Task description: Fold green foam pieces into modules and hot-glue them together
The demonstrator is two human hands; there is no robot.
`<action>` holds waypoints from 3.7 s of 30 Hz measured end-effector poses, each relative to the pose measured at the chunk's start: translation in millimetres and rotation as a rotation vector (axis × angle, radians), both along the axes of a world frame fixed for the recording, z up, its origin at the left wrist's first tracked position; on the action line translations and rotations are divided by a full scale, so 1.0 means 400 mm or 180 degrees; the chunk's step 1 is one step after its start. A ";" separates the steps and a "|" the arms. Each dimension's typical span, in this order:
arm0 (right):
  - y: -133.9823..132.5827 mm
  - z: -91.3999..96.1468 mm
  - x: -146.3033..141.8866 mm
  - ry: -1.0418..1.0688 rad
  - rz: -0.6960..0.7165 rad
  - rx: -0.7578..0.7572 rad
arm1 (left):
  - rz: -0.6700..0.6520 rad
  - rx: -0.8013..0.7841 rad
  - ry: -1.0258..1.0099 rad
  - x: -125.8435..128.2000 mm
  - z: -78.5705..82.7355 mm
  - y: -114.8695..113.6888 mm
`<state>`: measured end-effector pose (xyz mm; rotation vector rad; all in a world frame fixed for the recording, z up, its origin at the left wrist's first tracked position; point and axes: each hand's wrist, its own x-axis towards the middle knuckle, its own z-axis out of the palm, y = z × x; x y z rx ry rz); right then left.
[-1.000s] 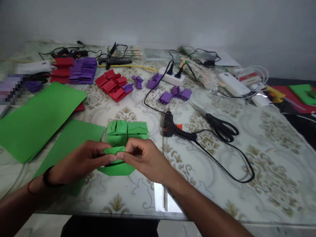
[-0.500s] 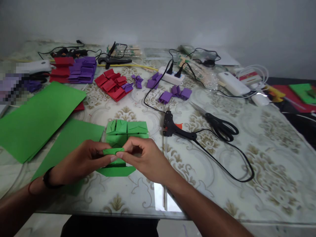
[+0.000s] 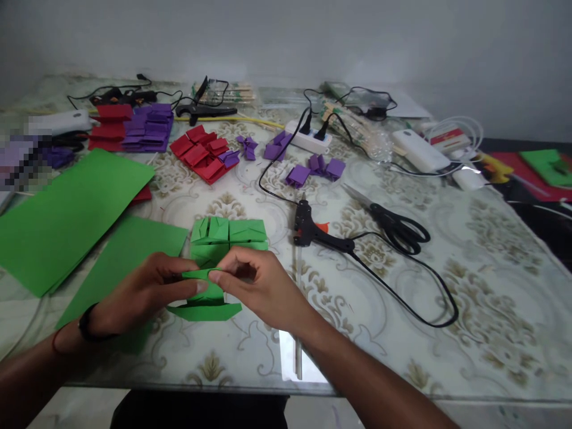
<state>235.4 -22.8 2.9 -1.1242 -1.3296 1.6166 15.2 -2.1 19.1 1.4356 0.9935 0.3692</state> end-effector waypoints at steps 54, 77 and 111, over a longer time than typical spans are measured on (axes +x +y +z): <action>-0.008 -0.005 0.005 -0.0251 -0.0461 0.1123 | 0.0860 0.0470 -0.0518 0.009 0.002 -0.003; -0.014 0.004 -0.008 -0.0262 -0.0638 0.0741 | 0.0747 0.0801 -0.0045 0.019 0.008 -0.023; 0.014 0.013 0.032 -0.0339 0.0293 0.1804 | 0.1324 0.0700 -0.0679 0.007 0.000 0.005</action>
